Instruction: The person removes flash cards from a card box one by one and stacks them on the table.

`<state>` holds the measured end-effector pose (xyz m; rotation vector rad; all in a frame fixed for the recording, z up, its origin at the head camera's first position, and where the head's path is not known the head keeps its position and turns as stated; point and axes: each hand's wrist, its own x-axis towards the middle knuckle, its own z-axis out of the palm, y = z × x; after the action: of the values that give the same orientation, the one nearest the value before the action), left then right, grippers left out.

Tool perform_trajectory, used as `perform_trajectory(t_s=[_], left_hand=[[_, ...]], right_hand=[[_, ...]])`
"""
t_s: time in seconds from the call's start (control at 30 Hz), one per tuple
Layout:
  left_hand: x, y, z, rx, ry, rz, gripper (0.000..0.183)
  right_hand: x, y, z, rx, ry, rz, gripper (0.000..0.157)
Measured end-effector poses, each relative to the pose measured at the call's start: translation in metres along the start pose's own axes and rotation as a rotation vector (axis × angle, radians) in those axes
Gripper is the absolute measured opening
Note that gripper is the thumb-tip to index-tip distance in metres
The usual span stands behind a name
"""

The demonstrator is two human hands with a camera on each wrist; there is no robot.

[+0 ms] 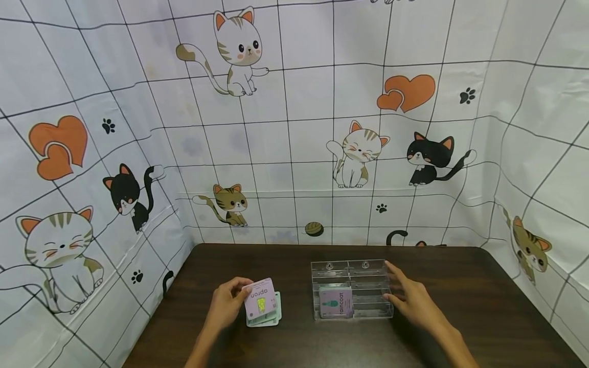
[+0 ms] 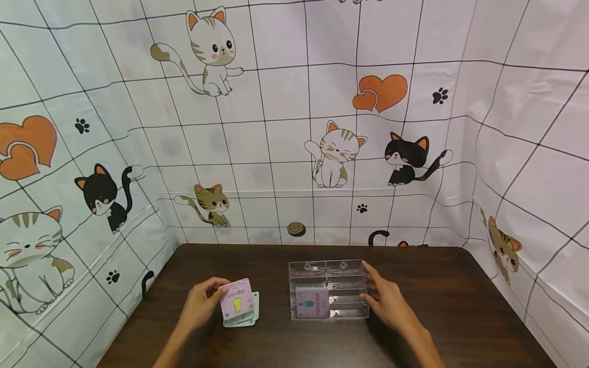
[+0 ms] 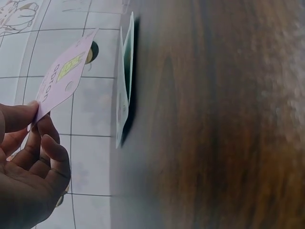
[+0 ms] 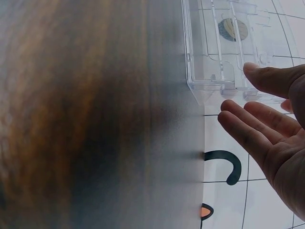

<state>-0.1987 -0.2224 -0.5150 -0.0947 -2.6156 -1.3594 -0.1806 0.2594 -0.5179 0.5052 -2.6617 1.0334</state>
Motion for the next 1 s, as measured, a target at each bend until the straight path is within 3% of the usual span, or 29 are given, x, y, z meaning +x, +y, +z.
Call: perform_trajectory(t_s=[0.5,1.0], left_hand=[[0.001,-0.008,0.007,-0.017,-0.061,-0.042,0.010],[-0.001,-0.007,0.003,0.109,-0.133,-0.020,0.024]], right_hand=[[-0.001,-0.003,0.000,0.000,0.000,0.008,0.088],[0.001,-0.001,-0.002,0.001,-0.011,0.010,0.087]])
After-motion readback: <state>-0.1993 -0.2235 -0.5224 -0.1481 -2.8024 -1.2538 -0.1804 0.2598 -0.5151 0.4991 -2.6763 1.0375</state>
